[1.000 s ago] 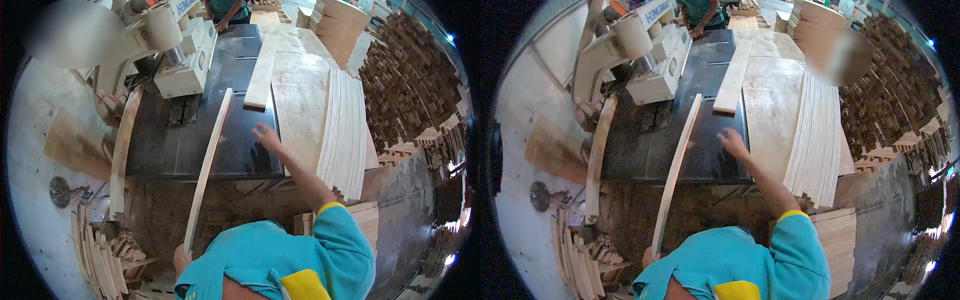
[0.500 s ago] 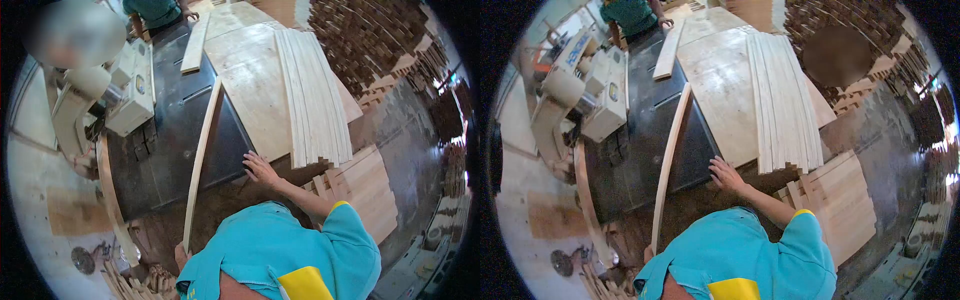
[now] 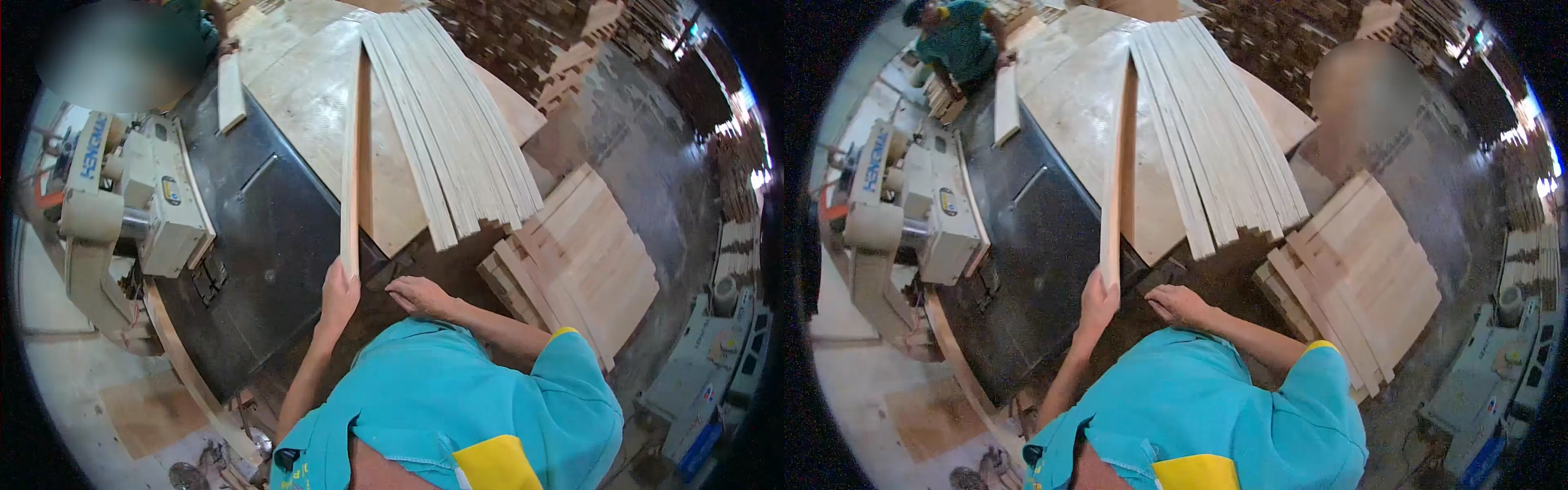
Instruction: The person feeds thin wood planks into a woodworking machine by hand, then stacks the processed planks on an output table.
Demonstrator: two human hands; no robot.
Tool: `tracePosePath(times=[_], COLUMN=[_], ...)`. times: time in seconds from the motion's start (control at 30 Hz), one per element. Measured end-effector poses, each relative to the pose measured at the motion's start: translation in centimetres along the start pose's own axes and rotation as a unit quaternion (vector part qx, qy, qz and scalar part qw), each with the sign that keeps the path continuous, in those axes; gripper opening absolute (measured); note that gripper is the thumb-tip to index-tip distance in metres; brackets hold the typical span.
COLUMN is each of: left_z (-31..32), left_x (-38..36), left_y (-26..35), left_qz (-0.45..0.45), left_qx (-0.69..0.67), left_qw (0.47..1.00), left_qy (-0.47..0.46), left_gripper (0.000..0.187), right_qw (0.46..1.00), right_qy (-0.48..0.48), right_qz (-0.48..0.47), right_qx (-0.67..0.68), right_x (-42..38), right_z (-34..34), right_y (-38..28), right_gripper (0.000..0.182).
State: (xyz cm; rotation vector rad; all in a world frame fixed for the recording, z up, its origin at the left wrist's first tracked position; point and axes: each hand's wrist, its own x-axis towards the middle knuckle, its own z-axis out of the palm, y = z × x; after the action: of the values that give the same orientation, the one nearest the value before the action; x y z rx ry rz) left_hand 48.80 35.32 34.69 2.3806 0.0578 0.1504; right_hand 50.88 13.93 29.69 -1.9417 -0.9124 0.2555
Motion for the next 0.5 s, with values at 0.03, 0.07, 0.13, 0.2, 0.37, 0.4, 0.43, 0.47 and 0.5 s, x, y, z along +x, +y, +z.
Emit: tracePosePath(times=[0.03, 0.07, 0.13, 0.2, 0.37, 0.4, 0.43, 0.47, 0.5], left_z=[1.1, 2.2, 3.3, 4.7, 8.1, 8.2, 7.5, 7.1, 7.2], left_x=[1.5, 2.8, 5.0, 6.5, 6.5, 6.3, 6.2, 6.2, 5.9], left_y=[0.7, 1.5, 4.5, 6.0, 6.6, 6.6, 7.8, 8.5, 7.9], left_qz=[0.005, 0.009, -0.018, -0.043, 0.065, 0.065, 0.04, 0.015, 0.015], left_qx=[-0.018, -0.037, -0.039, -0.04, -0.183, -0.185, -0.245, -0.304, -0.307], left_qw=[1.0, 0.999, 0.995, 0.987, 0.96, 0.96, 0.946, 0.929, 0.928], left_qy=[-0.018, -0.036, -0.095, -0.149, -0.2, -0.202, -0.207, -0.211, -0.21], left_gripper=[0.041, 0.043, 0.051, 0.059, 0.07, 0.07, 0.069, 0.068, 0.068], right_qw=[1.0, 1.0, 0.998, 0.994, 0.98, 0.976, 0.975, 0.974, 0.984], right_qy=[-0.002, 0.002, 0.002, -0.016, -0.062, -0.066, -0.059, -0.06, -0.017], right_qz=[0.015, 0.027, 0.062, 0.108, 0.19, 0.207, 0.214, 0.216, 0.179], right_qx=[-0.002, 0.002, 0.01, -0.005, -0.014, -0.003, -0.015, -0.016, 0.009], right_x=[-0.5, -1.1, -2.2, -3.4, -4.9, -4.7, -4.4, -4.2, -3.9], right_z=[-0.2, -0.3, -0.4, -0.4, -3.1, -3.9, -4.5, -5.1, -5.6], right_y=[0.0, 0.2, 0.8, 1.4, 2.1, 2.1, 2.5, 2.8, 3.1], right_gripper=[0.018, 0.018, 0.022, 0.023, 0.023, 0.023, 0.025, 0.025, 0.026])
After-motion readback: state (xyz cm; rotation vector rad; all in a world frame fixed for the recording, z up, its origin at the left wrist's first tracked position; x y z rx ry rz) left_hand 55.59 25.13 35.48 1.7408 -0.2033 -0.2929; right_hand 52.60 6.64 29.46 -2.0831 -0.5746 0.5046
